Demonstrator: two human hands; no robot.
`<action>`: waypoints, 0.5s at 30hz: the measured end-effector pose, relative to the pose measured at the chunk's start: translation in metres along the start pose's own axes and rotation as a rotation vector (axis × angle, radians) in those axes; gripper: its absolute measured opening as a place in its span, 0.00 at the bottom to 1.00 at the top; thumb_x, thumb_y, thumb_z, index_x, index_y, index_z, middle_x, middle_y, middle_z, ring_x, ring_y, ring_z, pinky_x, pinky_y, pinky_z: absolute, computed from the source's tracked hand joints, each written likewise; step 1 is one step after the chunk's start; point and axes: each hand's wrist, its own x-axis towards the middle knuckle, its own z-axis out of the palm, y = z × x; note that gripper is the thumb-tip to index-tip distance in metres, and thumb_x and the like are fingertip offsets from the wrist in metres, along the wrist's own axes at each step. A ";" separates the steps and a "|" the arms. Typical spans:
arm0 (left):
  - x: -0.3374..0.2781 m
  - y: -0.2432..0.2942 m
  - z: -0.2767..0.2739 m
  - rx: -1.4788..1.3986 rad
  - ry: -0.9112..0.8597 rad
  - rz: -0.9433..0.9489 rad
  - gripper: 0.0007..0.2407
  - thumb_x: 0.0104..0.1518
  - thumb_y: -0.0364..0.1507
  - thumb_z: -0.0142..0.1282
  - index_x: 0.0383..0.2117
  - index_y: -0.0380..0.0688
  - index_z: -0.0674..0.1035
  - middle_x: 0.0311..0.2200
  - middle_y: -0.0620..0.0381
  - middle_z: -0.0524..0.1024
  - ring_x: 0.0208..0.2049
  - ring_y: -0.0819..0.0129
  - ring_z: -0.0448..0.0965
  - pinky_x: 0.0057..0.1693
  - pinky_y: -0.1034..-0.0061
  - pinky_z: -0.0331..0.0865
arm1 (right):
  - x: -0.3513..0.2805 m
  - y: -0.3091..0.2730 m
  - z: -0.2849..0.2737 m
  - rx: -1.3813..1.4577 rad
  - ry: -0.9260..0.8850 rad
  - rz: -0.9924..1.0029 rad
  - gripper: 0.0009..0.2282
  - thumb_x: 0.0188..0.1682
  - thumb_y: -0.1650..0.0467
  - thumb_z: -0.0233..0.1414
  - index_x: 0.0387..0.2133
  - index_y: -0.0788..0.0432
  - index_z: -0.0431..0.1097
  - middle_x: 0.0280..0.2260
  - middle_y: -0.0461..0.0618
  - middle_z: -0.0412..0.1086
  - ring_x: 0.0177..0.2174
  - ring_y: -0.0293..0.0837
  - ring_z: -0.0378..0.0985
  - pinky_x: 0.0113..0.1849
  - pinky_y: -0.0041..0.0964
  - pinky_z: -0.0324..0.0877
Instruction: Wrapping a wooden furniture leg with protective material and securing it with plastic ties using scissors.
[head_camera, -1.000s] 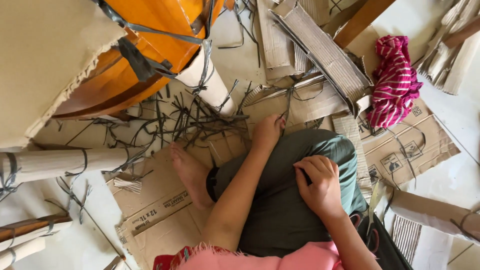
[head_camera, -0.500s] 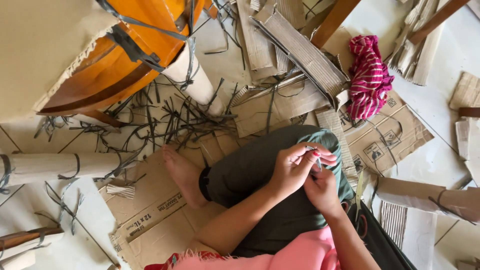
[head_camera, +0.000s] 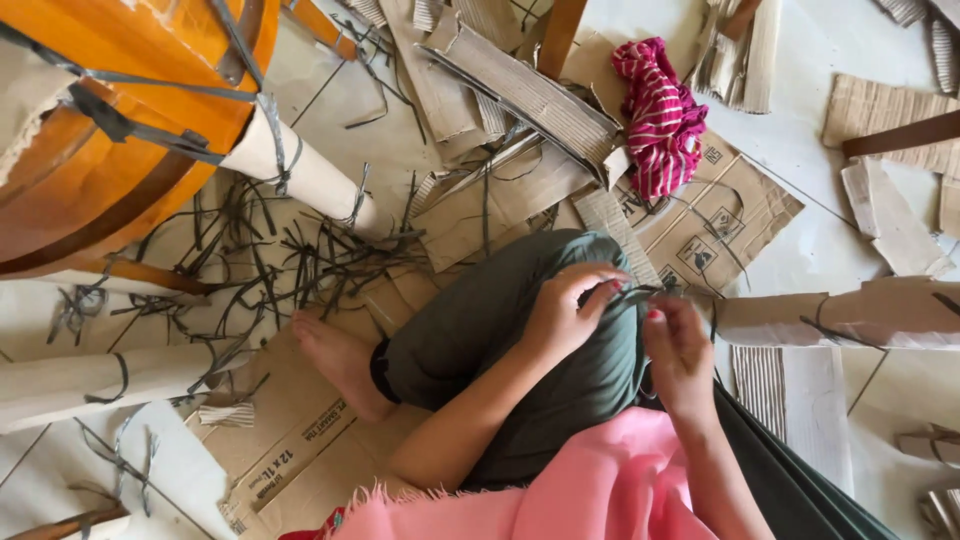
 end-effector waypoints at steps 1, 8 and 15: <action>-0.001 -0.012 -0.007 0.007 0.010 -0.003 0.04 0.59 0.25 0.62 0.37 0.52 0.85 0.36 0.60 0.85 0.43 0.66 0.85 0.55 0.71 0.77 | 0.005 -0.003 0.010 0.002 -0.012 -0.002 0.09 0.58 0.72 0.50 0.47 0.63 0.73 0.20 0.52 0.67 0.23 0.41 0.69 0.29 0.37 0.67; 0.024 -0.088 -0.076 0.549 -0.043 -0.430 0.25 0.59 0.39 0.58 0.60 0.40 0.69 0.61 0.28 0.63 0.61 0.31 0.68 0.61 0.39 0.66 | 0.027 -0.010 0.098 -0.669 -0.111 -0.482 0.20 0.43 0.63 0.61 0.50 0.52 0.71 0.39 0.47 0.67 0.40 0.52 0.70 0.40 0.50 0.63; 0.084 -0.166 -0.060 0.676 0.081 -0.264 0.32 0.48 0.25 0.65 0.64 0.52 0.67 0.65 0.33 0.55 0.62 0.29 0.65 0.60 0.42 0.68 | 0.048 -0.015 0.113 -0.807 -0.157 -0.485 0.17 0.42 0.60 0.60 0.45 0.47 0.73 0.39 0.43 0.66 0.42 0.49 0.69 0.42 0.47 0.60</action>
